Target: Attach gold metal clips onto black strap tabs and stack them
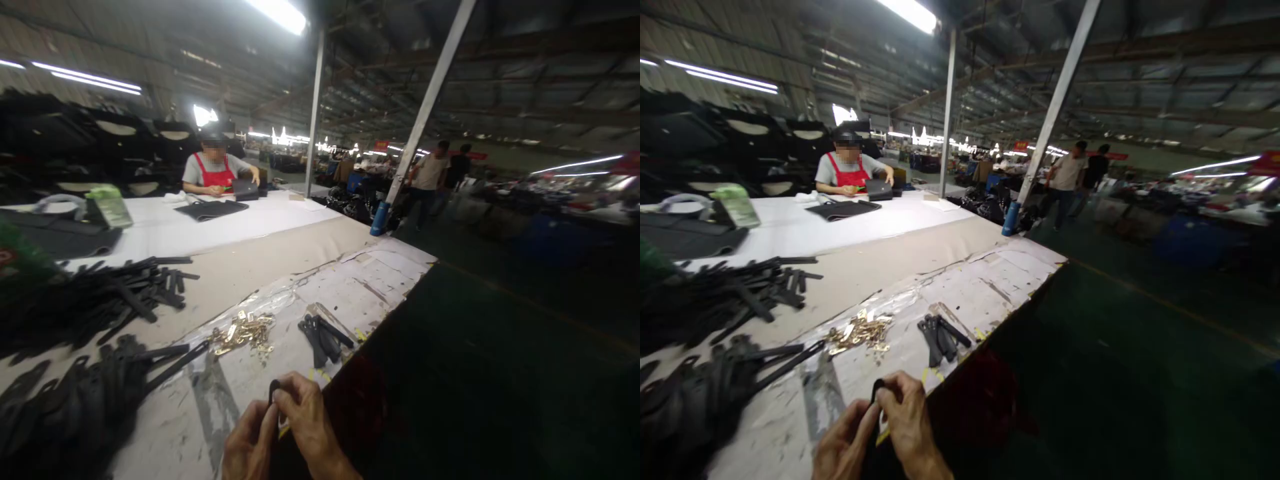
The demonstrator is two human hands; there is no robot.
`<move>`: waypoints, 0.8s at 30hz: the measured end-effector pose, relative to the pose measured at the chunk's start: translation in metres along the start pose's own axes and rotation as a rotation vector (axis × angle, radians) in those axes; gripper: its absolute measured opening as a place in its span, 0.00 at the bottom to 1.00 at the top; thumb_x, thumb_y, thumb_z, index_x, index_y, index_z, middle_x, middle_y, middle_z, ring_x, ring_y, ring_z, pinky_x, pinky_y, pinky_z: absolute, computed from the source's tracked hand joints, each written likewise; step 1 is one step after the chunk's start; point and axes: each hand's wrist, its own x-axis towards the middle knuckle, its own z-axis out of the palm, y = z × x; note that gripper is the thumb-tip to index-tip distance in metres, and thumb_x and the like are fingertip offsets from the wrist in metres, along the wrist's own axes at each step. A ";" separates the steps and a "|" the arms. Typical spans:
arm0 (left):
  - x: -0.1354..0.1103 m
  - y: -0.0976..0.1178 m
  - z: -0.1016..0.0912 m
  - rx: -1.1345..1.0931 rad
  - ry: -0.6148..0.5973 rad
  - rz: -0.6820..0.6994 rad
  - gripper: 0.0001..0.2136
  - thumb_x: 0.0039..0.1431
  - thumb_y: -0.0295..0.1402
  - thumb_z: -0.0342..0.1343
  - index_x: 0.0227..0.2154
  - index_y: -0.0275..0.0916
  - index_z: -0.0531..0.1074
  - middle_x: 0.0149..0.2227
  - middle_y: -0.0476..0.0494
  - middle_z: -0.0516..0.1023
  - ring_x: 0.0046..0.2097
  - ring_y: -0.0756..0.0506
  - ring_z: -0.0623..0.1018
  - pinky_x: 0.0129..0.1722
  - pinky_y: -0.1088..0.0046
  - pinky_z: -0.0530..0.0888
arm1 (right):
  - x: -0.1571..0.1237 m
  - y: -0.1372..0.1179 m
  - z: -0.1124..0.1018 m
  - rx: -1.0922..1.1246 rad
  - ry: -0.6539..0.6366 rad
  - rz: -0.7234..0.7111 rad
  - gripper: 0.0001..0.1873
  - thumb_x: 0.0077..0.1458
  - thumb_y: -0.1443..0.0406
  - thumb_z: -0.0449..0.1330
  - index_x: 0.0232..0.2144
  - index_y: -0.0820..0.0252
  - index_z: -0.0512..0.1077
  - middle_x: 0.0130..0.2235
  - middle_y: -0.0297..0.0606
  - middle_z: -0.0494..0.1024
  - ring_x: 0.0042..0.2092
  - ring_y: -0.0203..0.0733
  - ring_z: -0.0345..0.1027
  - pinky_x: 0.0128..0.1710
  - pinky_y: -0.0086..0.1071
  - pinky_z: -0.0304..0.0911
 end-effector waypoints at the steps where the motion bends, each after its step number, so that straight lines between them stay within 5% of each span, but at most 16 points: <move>1: 0.007 -0.002 0.005 -0.074 -0.025 -0.018 0.22 0.51 0.56 0.54 0.25 0.39 0.73 0.23 0.50 0.76 0.28 0.46 0.75 0.29 0.75 0.73 | 0.008 -0.002 -0.003 -0.024 -0.016 -0.018 0.07 0.49 0.65 0.57 0.28 0.63 0.72 0.24 0.31 0.70 0.25 0.33 0.61 0.27 0.27 0.59; 4: 0.022 -0.005 0.012 -0.166 -0.010 -0.039 0.24 0.49 0.55 0.56 0.35 0.38 0.77 0.33 0.44 0.81 0.34 0.43 0.78 0.34 0.71 0.75 | 0.034 -0.014 -0.024 -0.164 -0.068 -0.090 0.08 0.52 0.65 0.56 0.28 0.64 0.73 0.24 0.32 0.71 0.25 0.33 0.61 0.26 0.27 0.58; 7: 0.031 -0.013 -0.001 -0.177 0.040 -0.075 0.27 0.47 0.54 0.58 0.42 0.37 0.76 0.37 0.39 0.82 0.34 0.42 0.79 0.38 0.67 0.76 | 0.069 -0.027 -0.054 -0.445 -0.069 -0.171 0.07 0.52 0.66 0.56 0.29 0.63 0.73 0.26 0.35 0.74 0.26 0.36 0.65 0.27 0.28 0.60; 10: 0.035 -0.032 -0.033 -0.133 0.070 -0.105 0.27 0.44 0.55 0.59 0.41 0.38 0.77 0.37 0.39 0.82 0.36 0.41 0.79 0.39 0.67 0.76 | 0.109 -0.030 -0.083 -0.784 0.018 -0.265 0.08 0.52 0.67 0.55 0.34 0.62 0.72 0.29 0.37 0.77 0.31 0.38 0.70 0.32 0.29 0.63; 16: 0.030 -0.058 -0.111 -0.040 0.349 -0.141 0.23 0.45 0.51 0.60 0.38 0.37 0.76 0.35 0.41 0.82 0.34 0.43 0.79 0.35 0.69 0.76 | 0.152 -0.009 -0.110 -0.878 -0.024 -0.279 0.05 0.49 0.67 0.55 0.32 0.60 0.69 0.27 0.40 0.75 0.31 0.45 0.70 0.33 0.35 0.62; 21: 0.030 -0.060 -0.157 0.002 0.488 -0.144 0.20 0.45 0.48 0.61 0.34 0.36 0.76 0.31 0.40 0.81 0.32 0.44 0.79 0.33 0.70 0.76 | 0.157 0.008 -0.081 -1.075 0.120 -0.638 0.07 0.56 0.63 0.53 0.28 0.57 0.68 0.30 0.43 0.75 0.33 0.47 0.70 0.35 0.37 0.62; 24: 0.033 -0.060 -0.166 0.009 0.518 -0.157 0.19 0.47 0.46 0.61 0.34 0.35 0.75 0.31 0.40 0.81 0.31 0.45 0.79 0.32 0.71 0.76 | 0.144 0.006 -0.018 -1.002 -0.086 -0.745 0.08 0.60 0.67 0.51 0.32 0.59 0.70 0.33 0.42 0.75 0.34 0.45 0.70 0.37 0.35 0.63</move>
